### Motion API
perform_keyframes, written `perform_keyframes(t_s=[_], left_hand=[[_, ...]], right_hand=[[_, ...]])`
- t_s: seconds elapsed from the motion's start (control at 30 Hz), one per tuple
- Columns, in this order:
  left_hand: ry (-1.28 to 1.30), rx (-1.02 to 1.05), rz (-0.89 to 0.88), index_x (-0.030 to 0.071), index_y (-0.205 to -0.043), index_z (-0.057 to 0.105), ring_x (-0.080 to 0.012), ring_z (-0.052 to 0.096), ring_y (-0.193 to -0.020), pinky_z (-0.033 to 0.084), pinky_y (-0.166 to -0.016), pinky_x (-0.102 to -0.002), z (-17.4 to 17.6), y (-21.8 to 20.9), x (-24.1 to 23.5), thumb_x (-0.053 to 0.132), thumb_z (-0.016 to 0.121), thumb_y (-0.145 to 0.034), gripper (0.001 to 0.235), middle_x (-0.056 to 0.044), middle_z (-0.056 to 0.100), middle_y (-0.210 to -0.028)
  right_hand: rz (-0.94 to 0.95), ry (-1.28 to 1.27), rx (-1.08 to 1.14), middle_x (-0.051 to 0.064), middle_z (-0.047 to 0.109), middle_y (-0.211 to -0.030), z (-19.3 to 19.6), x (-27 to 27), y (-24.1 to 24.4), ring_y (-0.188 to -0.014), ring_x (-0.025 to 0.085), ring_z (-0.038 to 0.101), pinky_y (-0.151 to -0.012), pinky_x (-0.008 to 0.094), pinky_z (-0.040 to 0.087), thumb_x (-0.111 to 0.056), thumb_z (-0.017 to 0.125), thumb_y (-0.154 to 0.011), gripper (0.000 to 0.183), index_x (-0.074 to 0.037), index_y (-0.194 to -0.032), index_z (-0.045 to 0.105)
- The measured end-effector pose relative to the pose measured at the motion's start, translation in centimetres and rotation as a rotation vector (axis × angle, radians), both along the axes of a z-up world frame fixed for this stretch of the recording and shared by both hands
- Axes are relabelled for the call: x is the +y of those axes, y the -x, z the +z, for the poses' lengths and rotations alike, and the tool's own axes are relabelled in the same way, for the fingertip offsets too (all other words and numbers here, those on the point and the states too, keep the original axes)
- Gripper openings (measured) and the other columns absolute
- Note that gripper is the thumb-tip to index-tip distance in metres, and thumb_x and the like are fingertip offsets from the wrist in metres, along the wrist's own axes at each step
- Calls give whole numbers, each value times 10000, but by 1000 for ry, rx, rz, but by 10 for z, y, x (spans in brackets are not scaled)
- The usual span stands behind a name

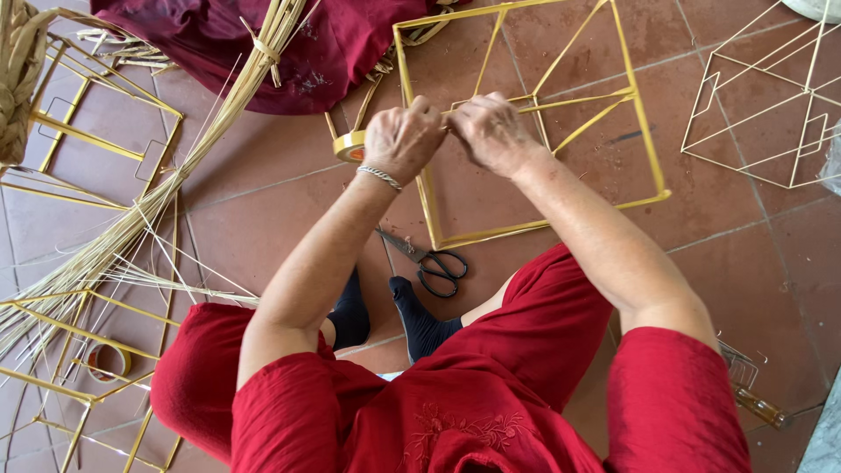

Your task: The person sits on the floor and assembles a rectangular bamboo frame by wrapping yellow tape around the joints to secure them. They repeatedly pull tape from a roll, wrap it around intersections, and cut the tape with scissors.

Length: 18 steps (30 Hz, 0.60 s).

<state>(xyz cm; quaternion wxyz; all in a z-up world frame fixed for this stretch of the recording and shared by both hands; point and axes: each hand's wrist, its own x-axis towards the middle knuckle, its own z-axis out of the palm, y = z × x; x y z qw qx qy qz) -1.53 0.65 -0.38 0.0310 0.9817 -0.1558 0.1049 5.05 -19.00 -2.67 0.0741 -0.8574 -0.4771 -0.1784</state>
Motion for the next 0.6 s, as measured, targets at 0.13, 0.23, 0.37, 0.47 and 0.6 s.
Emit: perform_keyframes(t_s=[0.13, 0.23, 0.37, 0.47, 0.6], left_hand=[[246, -91, 52, 135, -966, 690, -307, 718, -748, 569, -627, -442, -4, 2, -10, 380, 772, -867, 276, -98, 669, -966], [424, -102, 37, 125, -1037, 641, -306, 707, -756, 548, -655, -454, -3, 5, 4, 417, 827, -870, 384, -86, 678, -948], [807, 117, -112, 95, -1322, 531, -252, 716, -768, 566, -710, -394, 8, 13, 35, 339, 868, -782, 682, -90, 689, -834], [823, 88, -188, 49, -1388, 529, -257, 703, -890, 550, -775, -388, 12, 25, 58, 279, 935, -731, 807, -118, 727, -927], [857, 429, 90, 85, -1235, 668, -197, 722, -791, 574, -728, -342, 6, 46, 82, 336, 875, -729, 601, -84, 744, -863]], right_hand=[[23, -209, 351, 156, 743, -918, 17, 11, 19, -895, 325, 719, -821, 412, 569, 48, 699, -825, 154, -10, -963, 736], [63, -356, 626, 133, 755, -1019, 35, 13, 25, -944, 266, 745, -837, 364, 588, 6, 674, -870, 234, -18, -1092, 742], [-153, -368, 927, 50, 775, -950, 52, 19, 30, -882, 147, 746, -786, 315, 587, -121, 713, -934, 164, -82, -1084, 767], [-179, -329, 816, 27, 749, -875, 51, 27, 35, -788, 136, 697, -736, 311, 575, -237, 819, -898, 194, -91, -1009, 758], [-143, -313, 590, -4, 747, -845, 46, 33, 39, -765, 119, 669, -815, 333, 519, -278, 865, -869, 181, -130, -932, 783]])
